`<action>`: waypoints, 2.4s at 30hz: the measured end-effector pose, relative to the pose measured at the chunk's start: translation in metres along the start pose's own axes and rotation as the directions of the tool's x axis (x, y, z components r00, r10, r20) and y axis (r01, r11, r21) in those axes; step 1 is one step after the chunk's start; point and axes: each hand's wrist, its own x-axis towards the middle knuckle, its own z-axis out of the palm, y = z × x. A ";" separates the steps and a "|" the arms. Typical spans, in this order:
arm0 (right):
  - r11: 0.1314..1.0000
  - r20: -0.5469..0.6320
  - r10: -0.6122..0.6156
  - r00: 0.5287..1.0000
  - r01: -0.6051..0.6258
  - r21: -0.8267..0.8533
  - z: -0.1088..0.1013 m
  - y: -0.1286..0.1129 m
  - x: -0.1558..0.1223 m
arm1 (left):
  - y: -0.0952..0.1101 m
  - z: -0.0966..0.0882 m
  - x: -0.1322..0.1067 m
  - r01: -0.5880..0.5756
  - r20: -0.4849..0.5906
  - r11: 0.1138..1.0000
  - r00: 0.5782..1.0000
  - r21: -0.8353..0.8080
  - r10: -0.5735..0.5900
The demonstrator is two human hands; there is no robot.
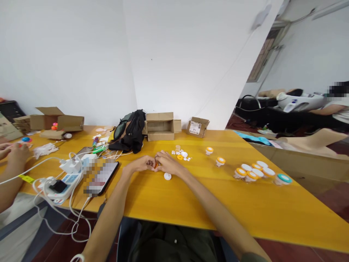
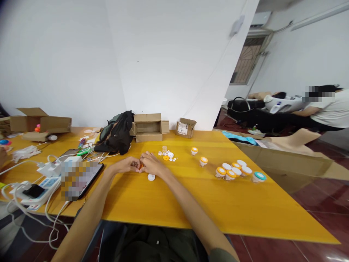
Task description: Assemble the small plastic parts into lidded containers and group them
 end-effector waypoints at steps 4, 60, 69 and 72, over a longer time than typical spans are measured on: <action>1.000 0.014 0.012 1.000 -0.012 -0.009 -0.005 -0.001 0.001 | 0.001 -0.001 0.000 -0.007 0.002 1.000 1.000 0.017 0.007; 0.996 0.105 0.087 0.991 -0.084 -0.029 -0.030 0.019 0.016 | -0.001 0.008 0.005 -0.242 -0.253 0.858 0.888 0.453 0.383; 0.997 0.141 0.060 0.988 -0.065 0.036 -0.030 0.023 0.017 | -0.007 0.008 0.009 -0.268 -0.278 0.921 0.896 0.283 0.346; 0.996 0.144 0.054 0.988 -0.064 0.063 -0.029 0.023 0.018 | -0.012 0.003 0.011 -0.275 -0.279 0.937 0.902 0.214 0.328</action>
